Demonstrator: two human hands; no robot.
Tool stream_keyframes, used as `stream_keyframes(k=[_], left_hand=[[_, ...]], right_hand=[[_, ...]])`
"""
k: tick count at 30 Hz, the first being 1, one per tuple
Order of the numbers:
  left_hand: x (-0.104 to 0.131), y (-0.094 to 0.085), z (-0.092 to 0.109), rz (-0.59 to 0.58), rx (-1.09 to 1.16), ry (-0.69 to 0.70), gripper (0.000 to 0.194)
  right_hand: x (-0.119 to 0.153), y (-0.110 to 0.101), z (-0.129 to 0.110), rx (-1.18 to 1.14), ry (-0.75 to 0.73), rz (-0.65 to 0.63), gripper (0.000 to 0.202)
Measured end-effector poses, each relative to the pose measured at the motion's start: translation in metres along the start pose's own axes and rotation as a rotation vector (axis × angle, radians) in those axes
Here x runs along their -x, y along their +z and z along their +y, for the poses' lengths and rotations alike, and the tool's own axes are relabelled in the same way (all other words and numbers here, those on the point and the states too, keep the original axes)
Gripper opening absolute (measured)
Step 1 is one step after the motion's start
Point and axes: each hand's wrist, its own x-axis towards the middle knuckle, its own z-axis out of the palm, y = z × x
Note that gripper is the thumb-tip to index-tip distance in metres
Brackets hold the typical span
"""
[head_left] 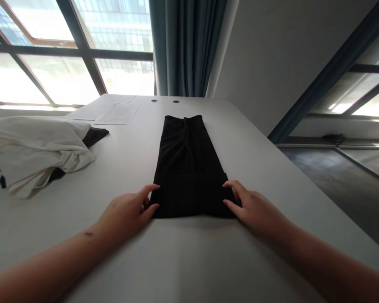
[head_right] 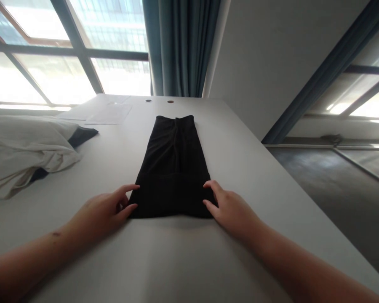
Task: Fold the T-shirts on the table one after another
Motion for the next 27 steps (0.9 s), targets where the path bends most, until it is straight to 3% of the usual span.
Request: stream_keyframes(k=[8,13,16,18,22,27], left_hand=[[-0.011,-0.009,-0.004,-0.140,0.080,-0.006,0.024],[0.022,-0.011,-0.001,-0.339,0.139,0.017,0.020],[0.047,-0.016,0.006,-0.567,0.196,0.013,0.019],[0.053,-0.022,0.007,-0.642,0.181,0.074,0.022],[0.029,-0.025,-0.007,-0.424,0.041,0.297,0.026],[-0.044,-0.014,-0.029,-0.142,-0.105,0.422,0.024]], right_hand=[[-0.005,-0.020,-0.003,-0.074,-0.024,-0.227,0.017],[0.029,-0.024,-0.009,-0.069,-0.019,-0.464,0.011],[0.057,-0.021,-0.010,-0.098,0.021,-0.592,0.010],[0.067,-0.021,-0.007,-0.120,0.017,-0.636,0.011],[0.052,-0.025,0.008,-0.133,-0.068,-0.525,0.021],[-0.015,-0.020,0.036,-0.079,-0.211,-0.192,0.036]])
